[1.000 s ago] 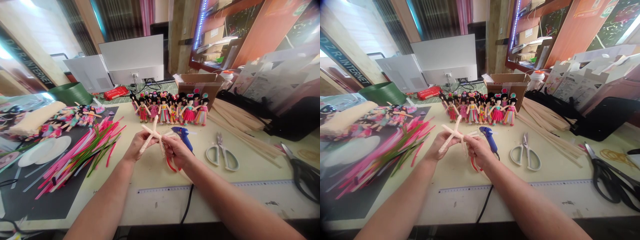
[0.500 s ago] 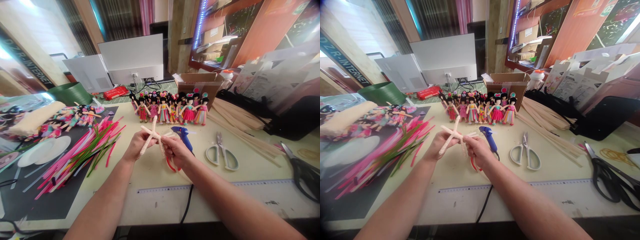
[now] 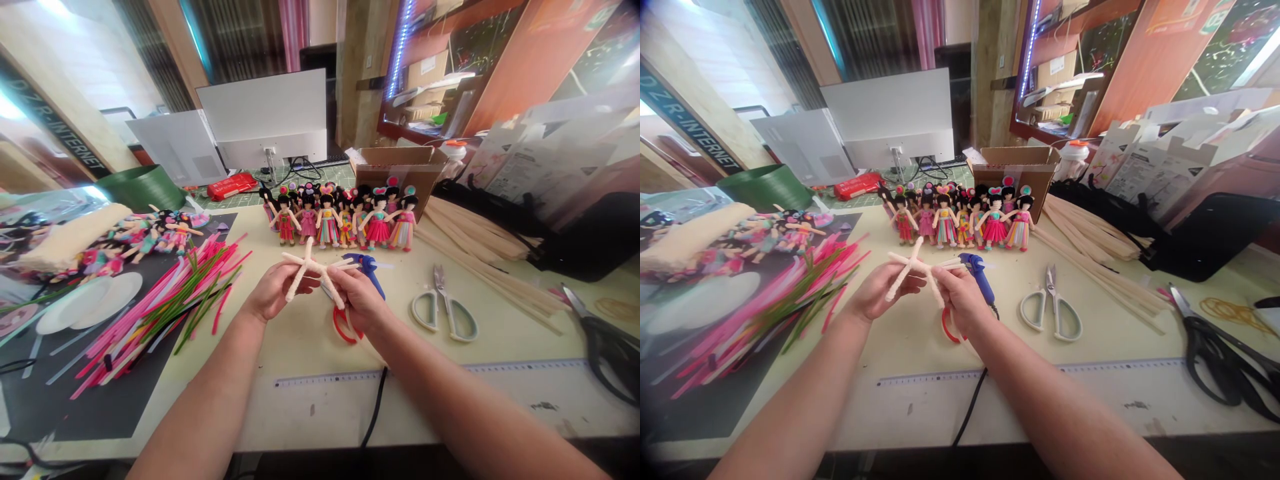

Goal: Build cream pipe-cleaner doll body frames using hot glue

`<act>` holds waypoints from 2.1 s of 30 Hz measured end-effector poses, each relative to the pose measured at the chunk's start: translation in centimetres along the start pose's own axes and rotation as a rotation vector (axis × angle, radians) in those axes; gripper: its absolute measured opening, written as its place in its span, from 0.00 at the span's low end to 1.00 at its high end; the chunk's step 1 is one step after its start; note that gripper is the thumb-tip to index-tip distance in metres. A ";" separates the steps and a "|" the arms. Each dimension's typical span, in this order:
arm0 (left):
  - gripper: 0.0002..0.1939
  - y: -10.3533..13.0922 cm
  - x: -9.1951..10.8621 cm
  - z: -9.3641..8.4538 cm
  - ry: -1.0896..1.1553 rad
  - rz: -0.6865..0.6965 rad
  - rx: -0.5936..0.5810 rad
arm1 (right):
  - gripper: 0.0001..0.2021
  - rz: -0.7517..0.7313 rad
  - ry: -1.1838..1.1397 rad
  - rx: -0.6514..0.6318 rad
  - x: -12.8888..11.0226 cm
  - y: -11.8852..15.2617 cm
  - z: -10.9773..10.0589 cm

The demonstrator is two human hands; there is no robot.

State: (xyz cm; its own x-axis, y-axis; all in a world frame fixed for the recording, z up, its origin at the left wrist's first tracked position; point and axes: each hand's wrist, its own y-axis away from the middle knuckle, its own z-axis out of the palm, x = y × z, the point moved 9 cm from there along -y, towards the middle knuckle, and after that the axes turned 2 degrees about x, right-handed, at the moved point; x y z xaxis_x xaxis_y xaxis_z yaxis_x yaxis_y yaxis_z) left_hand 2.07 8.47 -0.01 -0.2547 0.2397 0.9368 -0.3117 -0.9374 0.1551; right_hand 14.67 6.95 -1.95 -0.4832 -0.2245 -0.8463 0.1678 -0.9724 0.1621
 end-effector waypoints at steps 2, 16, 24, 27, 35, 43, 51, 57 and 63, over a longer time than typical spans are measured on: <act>0.16 0.2 0.0 0.2 0.001 -0.031 -0.041 | 0.17 -0.027 0.032 0.031 -0.3 0.1 -0.3; 0.11 1.4 2.5 1.1 -0.495 0.353 0.140 | 0.16 0.003 0.134 0.110 0.2 0.0 -0.9; 0.07 3.6 4.2 3.8 -1.074 0.736 0.154 | 0.14 0.002 0.075 0.126 -0.3 0.2 -0.9; 0.11 3.7 4.1 4.4 -1.173 0.801 0.095 | 0.14 -0.019 0.073 0.115 -0.6 0.3 -0.8; 0.15 4.4 4.2 5.8 -1.252 0.819 0.019 | 0.15 -0.022 0.076 0.165 -1.2 0.3 -1.3; 0.28 2.5 5.7 -2.1 -0.687 0.606 0.446 | 0.13 -0.131 0.091 0.167 -3.5 0.8 -1.0; 0.28 0.2 0.7 -1.2 -0.233 0.078 0.062 | 0.09 -0.287 0.300 0.037 -4.5 1.4 0.7; 0.35 0.7 -0.4 0.6 0.065 -0.065 -0.194 | 0.10 -0.253 0.275 -0.057 -4.4 1.8 1.5; 0.21 1.0 -1.5 3.2 -0.089 -0.009 -0.314 | 0.09 -0.263 0.222 -0.072 -4.4 2.1 1.9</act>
State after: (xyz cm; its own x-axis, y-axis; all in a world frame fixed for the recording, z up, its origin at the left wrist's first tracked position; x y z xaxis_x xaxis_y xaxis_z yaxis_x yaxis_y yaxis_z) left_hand 5.04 6.34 -0.23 -0.1740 0.2114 0.9618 -0.5844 -0.8083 0.0719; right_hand 15.51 5.74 3.12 -0.3207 0.0603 -0.9453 0.1259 -0.9864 -0.1056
